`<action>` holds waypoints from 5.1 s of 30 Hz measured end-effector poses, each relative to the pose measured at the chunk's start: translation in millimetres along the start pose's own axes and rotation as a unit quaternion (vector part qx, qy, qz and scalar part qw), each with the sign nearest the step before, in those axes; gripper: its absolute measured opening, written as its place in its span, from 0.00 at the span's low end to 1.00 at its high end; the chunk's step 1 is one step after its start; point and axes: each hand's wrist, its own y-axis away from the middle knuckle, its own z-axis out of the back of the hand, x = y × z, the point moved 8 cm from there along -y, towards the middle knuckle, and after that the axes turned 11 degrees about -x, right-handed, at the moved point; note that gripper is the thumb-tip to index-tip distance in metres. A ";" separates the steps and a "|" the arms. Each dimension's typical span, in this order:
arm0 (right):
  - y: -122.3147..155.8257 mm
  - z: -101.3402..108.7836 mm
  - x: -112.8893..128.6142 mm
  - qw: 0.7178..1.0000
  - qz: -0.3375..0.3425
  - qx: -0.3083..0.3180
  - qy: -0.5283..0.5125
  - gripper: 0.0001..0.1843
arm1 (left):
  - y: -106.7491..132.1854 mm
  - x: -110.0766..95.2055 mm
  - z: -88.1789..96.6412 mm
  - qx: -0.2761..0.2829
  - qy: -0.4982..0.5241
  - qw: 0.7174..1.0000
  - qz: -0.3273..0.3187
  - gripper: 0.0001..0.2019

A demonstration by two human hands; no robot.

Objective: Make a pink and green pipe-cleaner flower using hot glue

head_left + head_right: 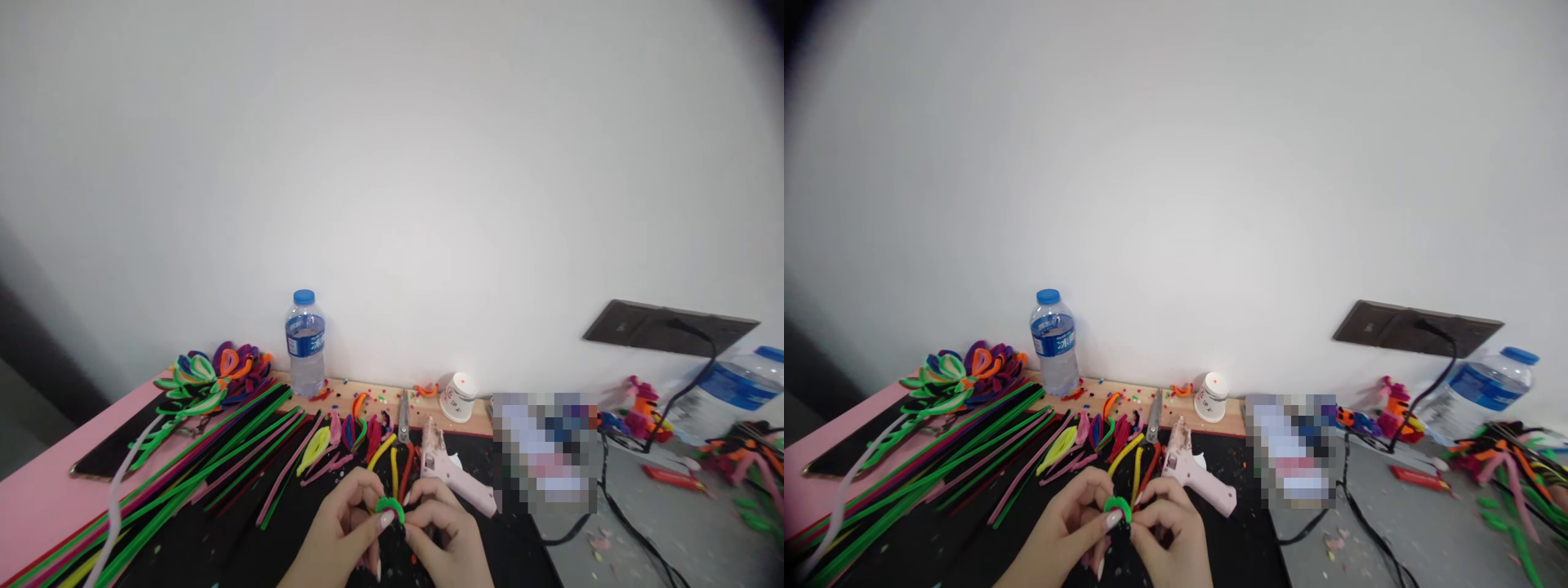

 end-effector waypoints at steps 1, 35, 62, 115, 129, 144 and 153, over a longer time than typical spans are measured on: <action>0.2 0.3 0.1 1.000 -0.001 0.000 0.002 0.09 | -0.2 -0.3 -0.1 0.000 -0.001 1.000 -0.001 0.12; 1.0 4.3 -4.9 0.998 -0.048 -0.037 -0.012 0.08 | -0.7 1.9 2.3 0.001 0.001 1.000 -0.002 0.12; 3.1 3.1 -5.0 0.992 -0.073 -0.088 -0.052 0.10 | -0.7 1.0 1.6 -0.010 0.003 1.000 0.004 0.11; 0.3 2.8 -10.7 0.987 -0.106 -0.058 -0.104 0.11 | -2.1 6.2 8.3 -0.025 -0.016 1.000 0.011 0.16; -0.5 6.6 -12.9 0.986 -0.090 -0.088 -0.105 0.10 | -1.6 -0.6 9.0 -0.023 -0.023 0.999 0.008 0.19; -4.7 8.0 -10.3 0.989 -0.098 -0.036 -0.104 0.07 | -2.5 -17.8 20.0 -0.056 -0.083 0.994 -0.038 0.16; -6.0 9.5 -11.3 0.990 -0.097 -0.030 -0.101 0.06 | -10.4 -21.5 24.7 -0.074 -0.054 0.995 -0.037 0.15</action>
